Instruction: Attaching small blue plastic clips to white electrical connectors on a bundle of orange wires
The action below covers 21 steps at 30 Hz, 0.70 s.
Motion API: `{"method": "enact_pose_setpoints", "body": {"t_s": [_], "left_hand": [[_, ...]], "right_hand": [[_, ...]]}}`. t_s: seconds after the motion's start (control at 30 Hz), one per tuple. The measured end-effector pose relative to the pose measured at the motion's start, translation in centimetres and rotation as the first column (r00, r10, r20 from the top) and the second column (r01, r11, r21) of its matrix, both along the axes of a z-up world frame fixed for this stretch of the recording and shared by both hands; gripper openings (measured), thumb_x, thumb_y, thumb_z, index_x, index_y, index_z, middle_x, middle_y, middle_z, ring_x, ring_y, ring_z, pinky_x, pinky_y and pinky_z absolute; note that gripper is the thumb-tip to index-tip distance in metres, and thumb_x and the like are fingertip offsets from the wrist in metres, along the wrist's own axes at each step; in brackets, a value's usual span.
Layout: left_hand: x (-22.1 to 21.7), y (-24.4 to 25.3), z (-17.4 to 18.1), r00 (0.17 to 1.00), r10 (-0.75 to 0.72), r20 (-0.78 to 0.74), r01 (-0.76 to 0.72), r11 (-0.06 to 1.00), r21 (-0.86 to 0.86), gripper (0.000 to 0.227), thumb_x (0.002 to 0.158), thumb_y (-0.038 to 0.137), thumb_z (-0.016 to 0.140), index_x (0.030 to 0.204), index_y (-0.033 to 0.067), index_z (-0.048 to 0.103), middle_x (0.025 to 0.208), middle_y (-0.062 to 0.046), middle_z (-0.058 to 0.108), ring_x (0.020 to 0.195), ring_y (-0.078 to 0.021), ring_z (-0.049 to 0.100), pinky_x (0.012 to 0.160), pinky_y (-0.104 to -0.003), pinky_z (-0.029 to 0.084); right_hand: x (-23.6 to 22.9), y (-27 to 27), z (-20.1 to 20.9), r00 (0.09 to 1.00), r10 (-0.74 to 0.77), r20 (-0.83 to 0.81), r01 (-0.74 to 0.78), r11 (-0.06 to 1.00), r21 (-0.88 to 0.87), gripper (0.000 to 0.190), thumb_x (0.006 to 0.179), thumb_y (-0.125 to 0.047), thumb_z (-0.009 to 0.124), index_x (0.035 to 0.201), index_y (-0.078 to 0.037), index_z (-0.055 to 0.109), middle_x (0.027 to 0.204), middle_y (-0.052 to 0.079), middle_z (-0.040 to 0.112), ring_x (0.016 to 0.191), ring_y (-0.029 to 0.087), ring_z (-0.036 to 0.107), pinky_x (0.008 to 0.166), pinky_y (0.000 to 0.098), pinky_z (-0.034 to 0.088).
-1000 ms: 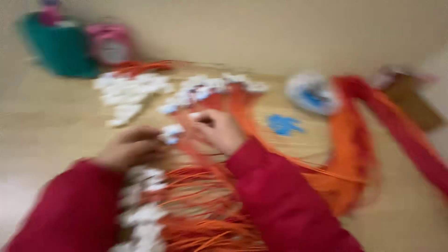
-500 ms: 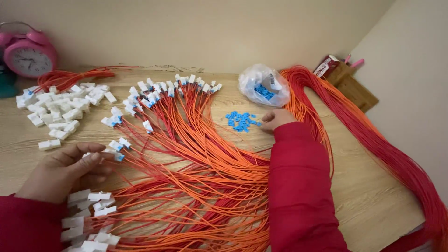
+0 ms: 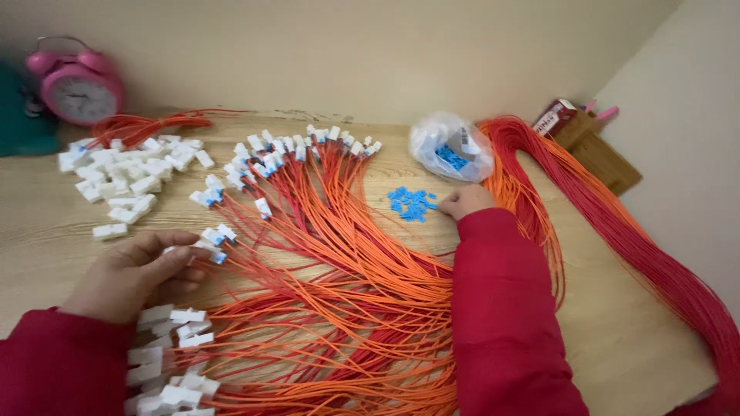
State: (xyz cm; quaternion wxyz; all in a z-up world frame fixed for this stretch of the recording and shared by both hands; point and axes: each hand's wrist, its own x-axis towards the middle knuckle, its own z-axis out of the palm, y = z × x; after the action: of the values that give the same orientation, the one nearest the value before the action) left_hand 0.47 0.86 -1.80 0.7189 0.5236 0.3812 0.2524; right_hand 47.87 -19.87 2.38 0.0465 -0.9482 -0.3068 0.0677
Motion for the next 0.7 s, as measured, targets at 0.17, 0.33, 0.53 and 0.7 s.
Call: {"method": "enact_pose_setpoints", "body": {"t_s": [0.17,0.33,0.53,0.7], "left_hand": [[-0.5,0.2,-0.5,0.991,0.025,0.13,-0.015,0.997,-0.077,0.034,0.094,0.005,0.053,0.128,-0.0041,0.057,0.11,-0.03,0.066,0.088,-0.0383,0.067,0.077,-0.05,0.057],[-0.6,0.8,-2.2,0.969,0.007,0.249,0.024,0.992,-0.121,0.039,0.092,0.003,0.057,0.13,-0.003,0.055,0.11,-0.028,0.066,0.087,-0.0328,0.071,0.077,-0.045,0.063],[-0.2,2.0,-3.7,0.943,-0.103,0.316,0.147,0.982,-0.12,0.036,0.096,0.012,0.055,0.129,-0.0001,0.055,0.104,-0.024,0.068,0.087,-0.0295,0.073,0.075,-0.038,0.064],[0.3,2.8,-4.6,0.935,-0.14,0.325,0.189,0.974,-0.126,0.031,0.096,0.02,0.06,0.121,0.0016,0.057,0.099,-0.023,0.069,0.084,-0.0305,0.073,0.071,-0.038,0.064]], "right_hand": [[2.1,-0.5,-0.7,0.968,0.127,0.216,-0.197,0.919,0.341,0.021,0.085,-0.034,0.062,0.085,-0.021,0.078,0.078,0.007,0.073,0.081,0.028,0.071,0.077,0.0401,0.055],[-12.9,5.4,4.6,0.857,0.487,-0.169,-0.208,0.627,0.751,0.018,0.093,-0.013,0.058,0.107,-0.004,0.066,0.087,0.016,0.068,0.077,0.028,0.069,0.072,0.0418,0.058],[-29.8,8.4,4.9,0.386,0.75,-0.538,0.014,0.578,0.816,0.028,0.086,0.008,0.058,0.113,0.009,0.062,0.089,0.022,0.069,0.074,0.029,0.071,0.068,0.0432,0.062],[-30.8,10.7,0.8,0.355,0.765,-0.537,-0.114,0.606,0.787,0.03,0.082,0.004,0.068,0.113,0.006,0.064,0.089,0.016,0.069,0.07,0.02,0.07,0.065,0.0313,0.062]]}}
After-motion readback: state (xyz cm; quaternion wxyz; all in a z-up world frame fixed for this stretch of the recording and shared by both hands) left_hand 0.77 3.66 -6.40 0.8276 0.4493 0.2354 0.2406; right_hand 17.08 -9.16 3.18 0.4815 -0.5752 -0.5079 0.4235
